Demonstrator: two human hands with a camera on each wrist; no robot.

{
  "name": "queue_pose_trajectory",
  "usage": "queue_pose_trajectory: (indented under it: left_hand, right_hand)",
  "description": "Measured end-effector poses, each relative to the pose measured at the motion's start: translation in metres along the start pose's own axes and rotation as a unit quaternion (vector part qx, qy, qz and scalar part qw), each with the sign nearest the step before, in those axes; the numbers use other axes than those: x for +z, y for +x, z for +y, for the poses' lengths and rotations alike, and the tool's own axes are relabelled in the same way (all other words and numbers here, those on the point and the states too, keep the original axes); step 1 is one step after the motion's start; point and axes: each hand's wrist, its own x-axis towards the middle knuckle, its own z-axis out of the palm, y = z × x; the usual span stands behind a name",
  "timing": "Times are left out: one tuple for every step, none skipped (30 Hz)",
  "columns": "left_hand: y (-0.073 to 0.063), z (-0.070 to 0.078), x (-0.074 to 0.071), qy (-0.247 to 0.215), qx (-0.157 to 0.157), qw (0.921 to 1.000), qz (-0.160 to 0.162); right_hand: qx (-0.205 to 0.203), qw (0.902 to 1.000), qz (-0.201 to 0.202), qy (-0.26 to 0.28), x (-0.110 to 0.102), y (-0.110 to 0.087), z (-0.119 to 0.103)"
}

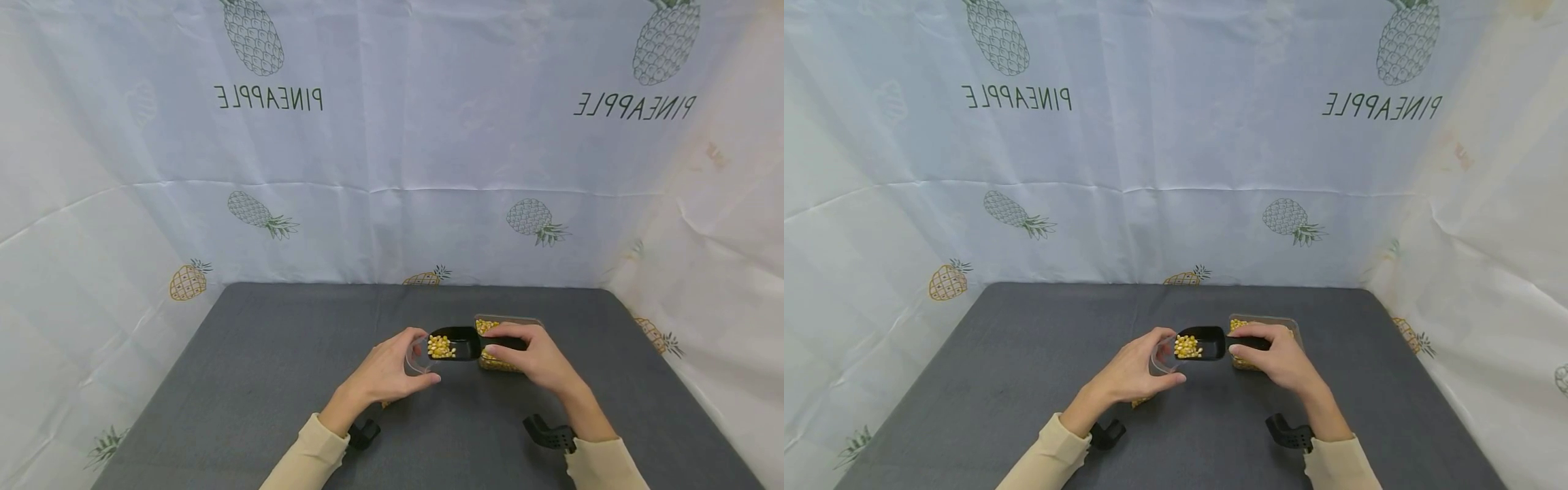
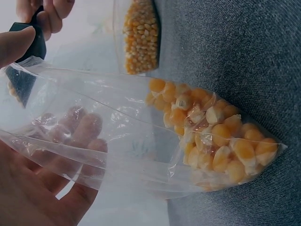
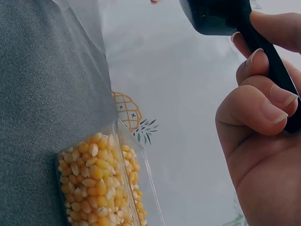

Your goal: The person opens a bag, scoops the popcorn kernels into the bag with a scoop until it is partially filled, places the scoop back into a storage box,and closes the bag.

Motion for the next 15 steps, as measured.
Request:
queue_pose_trajectory:
  left_hand:
    - [-0.0001, -0.0001, 0.0001, 0.001, 0.0, 1.0, 0.001]
    - [-0.0001, -0.0001, 0.0001, 0.002, 0.0, 1.0, 0.001]
    - [-0.0002, 0.0, 0.0, 0.002, 0.0, 1.0, 0.002]
    - [-0.0003, 0.0002, -0.0001, 0.003, -0.001, 1.0, 0.002]
    - [-0.0005, 0.0005, -0.0002, 0.003, -0.002, 1.0, 0.002]
    - [-0.0006, 0.0008, -0.0004, 0.003, -0.004, 1.0, 0.002]
    - [-0.0007, 0.0012, -0.0006, 0.003, -0.005, 1.0, 0.002]
    - [-0.0008, 0.0015, -0.0008, 0.002, -0.007, 1.0, 0.001]
    - [-0.0009, 0.0017, -0.0009, 0.002, -0.008, 1.0, 0.001]
    - [-0.0009, 0.0019, -0.001, 0.001, -0.009, 1.0, 0.0]
    - [-0.001, 0.0022, -0.0012, 0.0, -0.01, 1.0, -0.001]
    - [-0.0011, 0.0024, -0.0013, -0.001, -0.01, 0.9999, -0.002]
    - [-0.0011, 0.0025, -0.0013, -0.001, -0.011, 0.9999, -0.003]
    - [-0.0011, 0.0027, -0.0013, -0.002, -0.011, 0.9999, -0.003]
    - [-0.0011, 0.0029, -0.0013, -0.002, -0.011, 0.9999, -0.004]
  right_hand:
    - [-0.002, 1.0, -0.002, 0.002, 0.0006, 0.0003, 0.0006]
    - [-0.003, 1.0, -0.003, 0.003, 0.0011, 0.0006, 0.0007]
    - [-0.001, 1.0, -0.004, 0.002, 0.0018, 0.0009, 0.0005]
    - [0.002, 1.0, -0.005, 0.001, 0.0024, 0.0011, 0.0003]
    - [0.005, 1.0, -0.005, -0.001, 0.003, 0.0013, -0.0002]
    - [0.007, 1.0, -0.006, -0.002, 0.0036, 0.0014, -0.0007]
    - [0.009, 0.9999, -0.006, -0.003, 0.0042, 0.0015, -0.0015]
    - [0.009, 0.9999, -0.006, -0.005, 0.0048, 0.0016, -0.0023]
    - [0.009, 0.9999, -0.007, -0.008, 0.0053, 0.0016, -0.0027]
    - [0.009, 0.9999, -0.007, -0.009, 0.0059, 0.0018, -0.0033]
    - [0.009, 0.9999, -0.007, -0.01, 0.0064, 0.0019, -0.0038]
    - [0.008, 0.9999, -0.007, -0.012, 0.0069, 0.0021, -0.0041]
    - [0.007, 0.9998, -0.009, -0.013, 0.0074, 0.0024, -0.0043]
    - [0.008, 0.9998, -0.01, -0.013, 0.0078, 0.0026, -0.0043]
    - [0.011, 0.9998, -0.011, -0.012, 0.008, 0.0029, -0.0044]
